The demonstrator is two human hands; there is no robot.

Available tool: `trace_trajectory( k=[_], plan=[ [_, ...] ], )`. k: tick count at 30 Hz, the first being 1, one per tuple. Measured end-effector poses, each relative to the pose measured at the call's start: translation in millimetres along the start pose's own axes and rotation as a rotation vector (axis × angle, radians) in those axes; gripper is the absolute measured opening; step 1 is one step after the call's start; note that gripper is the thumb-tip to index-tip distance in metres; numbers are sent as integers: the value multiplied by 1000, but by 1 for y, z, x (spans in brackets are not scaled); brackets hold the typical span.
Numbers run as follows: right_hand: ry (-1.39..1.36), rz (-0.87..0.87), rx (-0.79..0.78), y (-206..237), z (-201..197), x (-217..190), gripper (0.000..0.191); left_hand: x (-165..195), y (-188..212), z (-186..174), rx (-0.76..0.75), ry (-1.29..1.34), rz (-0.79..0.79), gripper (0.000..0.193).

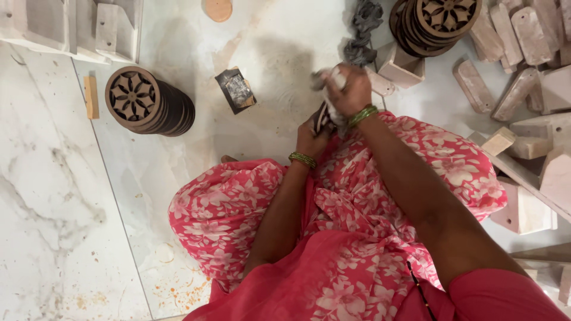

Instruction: The person sits on the floor and wipes carved round wooden pieces with a cloth, rubbing the surfaces and edges of each piece one at a time. They set finished pieces aside and pick up the next piece, continuing the wiping across the episode.

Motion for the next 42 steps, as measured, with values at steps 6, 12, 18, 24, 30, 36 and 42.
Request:
trace_trajectory(
  k=[6, 12, 18, 24, 30, 36, 42],
  plan=[
    [245, -624, 14, 24, 9, -40, 26, -19, 3, 3, -69, -96, -20, 22],
    [144, 590, -138, 0, 12, 56, 40, -3, 1, 2, -22, 18, -220, 34],
    [119, -417, 44, 5, 10, -5, 22, 6, 0, 8, -86, 23, -78, 33],
    [198, -527, 47, 3, 21, 12, 27, -23, 5, 14, -87, 136, -133, 37],
    [184, 264, 268, -31, -3, 96, 64, 0, -8, -9, 63, 204, 87, 45],
    [-207, 511, 413, -35, -19, 144, 62, 49, -29, -132, 551, -40, 174, 37],
    [-444, 222, 322, -44, -18, 136, 48, 168, -67, -281, 476, -624, 512, 62]
  ],
)
Point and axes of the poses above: each hand's wrist, its own y-axis away from the middle knuckle, its own z-axis out of the palm, x = y × z, the point moved 8 cm from there along -y, towards the middle knuckle, and after that the axes turned 13 degrees about z, right-handed, at the moved point
